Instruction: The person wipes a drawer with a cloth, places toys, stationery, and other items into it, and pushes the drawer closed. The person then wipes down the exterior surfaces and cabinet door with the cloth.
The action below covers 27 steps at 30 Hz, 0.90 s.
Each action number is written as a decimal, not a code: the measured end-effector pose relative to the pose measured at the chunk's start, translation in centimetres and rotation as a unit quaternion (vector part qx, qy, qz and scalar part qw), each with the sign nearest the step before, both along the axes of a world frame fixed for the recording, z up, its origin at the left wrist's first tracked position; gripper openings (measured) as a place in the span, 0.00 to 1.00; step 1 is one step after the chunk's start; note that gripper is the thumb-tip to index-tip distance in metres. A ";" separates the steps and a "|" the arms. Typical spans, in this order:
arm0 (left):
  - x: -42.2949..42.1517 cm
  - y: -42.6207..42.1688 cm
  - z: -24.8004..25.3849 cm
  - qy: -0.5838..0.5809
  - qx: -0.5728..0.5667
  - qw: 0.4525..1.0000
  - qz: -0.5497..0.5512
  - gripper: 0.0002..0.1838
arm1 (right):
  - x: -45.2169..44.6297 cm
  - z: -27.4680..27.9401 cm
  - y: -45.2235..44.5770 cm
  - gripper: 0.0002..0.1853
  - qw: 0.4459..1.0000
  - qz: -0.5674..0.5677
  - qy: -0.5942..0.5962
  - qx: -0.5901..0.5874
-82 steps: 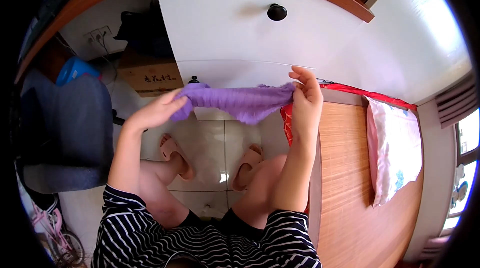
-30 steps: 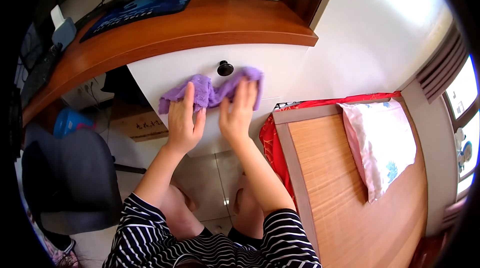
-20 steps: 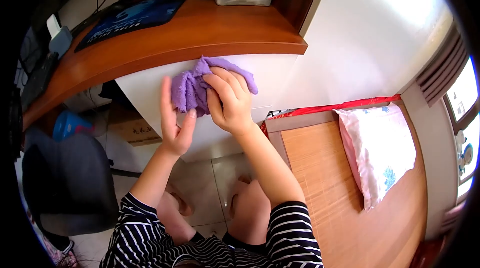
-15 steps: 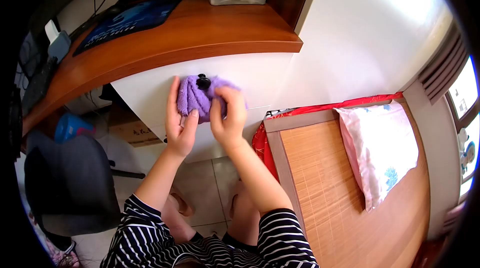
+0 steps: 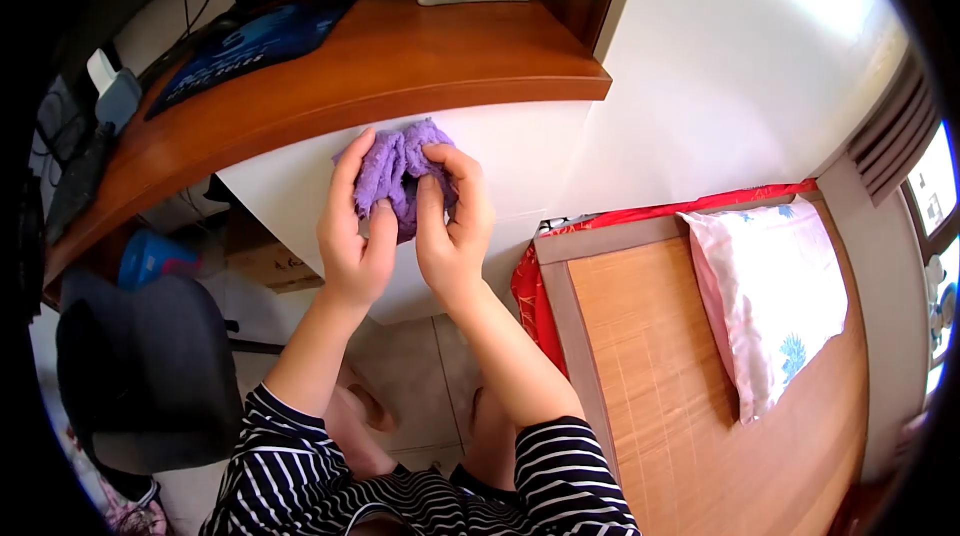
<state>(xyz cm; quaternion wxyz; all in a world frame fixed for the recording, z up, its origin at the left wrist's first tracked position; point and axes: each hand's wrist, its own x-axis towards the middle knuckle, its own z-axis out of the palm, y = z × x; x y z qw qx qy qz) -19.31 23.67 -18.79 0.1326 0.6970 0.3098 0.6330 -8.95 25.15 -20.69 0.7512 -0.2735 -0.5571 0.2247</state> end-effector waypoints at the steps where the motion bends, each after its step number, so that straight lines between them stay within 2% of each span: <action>1: 0.3 -0.2 0.0 0.002 0.000 1.000 0.028 0.28 | -0.2 -0.1 -0.3 0.12 1.000 -0.001 0.017 -0.017; 2: 0.5 -0.3 0.2 0.006 0.003 0.998 0.057 0.27 | -0.2 -0.3 -0.5 0.12 0.997 0.032 0.049 -0.053; 5: 1.1 -0.7 -1.8 -0.086 -0.013 0.994 0.059 0.27 | -0.6 -1.1 -1.6 0.12 0.968 0.140 0.137 -0.156; 6: 1.0 -1.6 -3.6 -0.121 -0.130 0.984 0.017 0.26 | -0.1 -2.9 -1.5 0.11 0.972 0.106 0.062 -0.200; 8: 1.1 -2.4 -5.9 -0.130 -0.159 0.979 -0.011 0.27 | 0.6 -3.9 -2.5 0.11 0.972 0.063 0.041 -0.224; 9: 1.2 -3.4 -5.9 -0.173 -0.205 0.962 -0.042 0.28 | 0.8 -4.0 -3.1 0.13 0.982 -0.008 -0.019 -0.186; 12: 2.1 -4.9 -5.3 -0.059 -0.060 0.996 -0.019 0.30 | 1.6 -2.5 -3.1 0.16 0.993 -0.085 -0.079 0.014; 13: 2.3 -5.0 -4.6 -0.002 0.010 1.000 0.016 0.29 | 2.2 -0.9 -2.8 0.19 0.985 -0.087 -0.137 0.050; 14: 2.3 -4.8 -4.0 0.043 0.025 0.998 0.035 0.27 | 2.8 -0.1 -1.5 0.21 0.963 -0.134 -0.214 0.094; 16: 2.1 -4.0 -3.1 0.134 0.058 0.987 0.073 0.25 | 3.8 0.7 0.3 0.23 0.878 -0.262 -0.378 0.130; 18: 2.4 -2.5 -3.3 0.122 0.087 0.985 0.083 0.23 | 4.8 0.0 2.2 0.24 0.846 -0.274 -0.425 0.168; 19: 2.4 -1.9 -3.4 0.125 0.106 0.983 0.088 0.23 | 5.3 -0.7 3.2 0.25 0.867 -0.222 -0.417 0.160; 21: 2.9 -1.2 -3.2 0.143 0.122 0.979 0.081 0.24 | 5.6 -2.0 4.2 0.27 0.872 -0.296 -0.375 0.102; 22: 3.2 -1.1 -3.2 0.153 0.105 0.981 0.063 0.24 | 5.6 -2.6 4.5 0.28 0.872 -0.333 -0.351 0.071; 23: 3.6 -1.0 -3.2 0.161 0.089 0.982 0.046 0.23 | 6.1 -3.1 5.0 0.32 0.896 -0.336 -0.288 0.044; 24: 3.9 -0.8 -3.2 0.169 0.075 0.982 0.031 0.22 | 6.3 -3.0 5.1 0.34 0.888 -0.380 -0.259 0.032; 26: 4.2 -0.7 -4.1 0.161 0.050 0.985 0.028 0.22 | 5.1 -3.2 4.8 0.34 0.900 -0.389 -0.198 0.013; 27: 4.2 -0.9 -4.5 0.146 0.032 0.988 0.029 0.22 | 4.6 -4.0 4.4 0.33 0.906 -0.368 -0.210 -0.002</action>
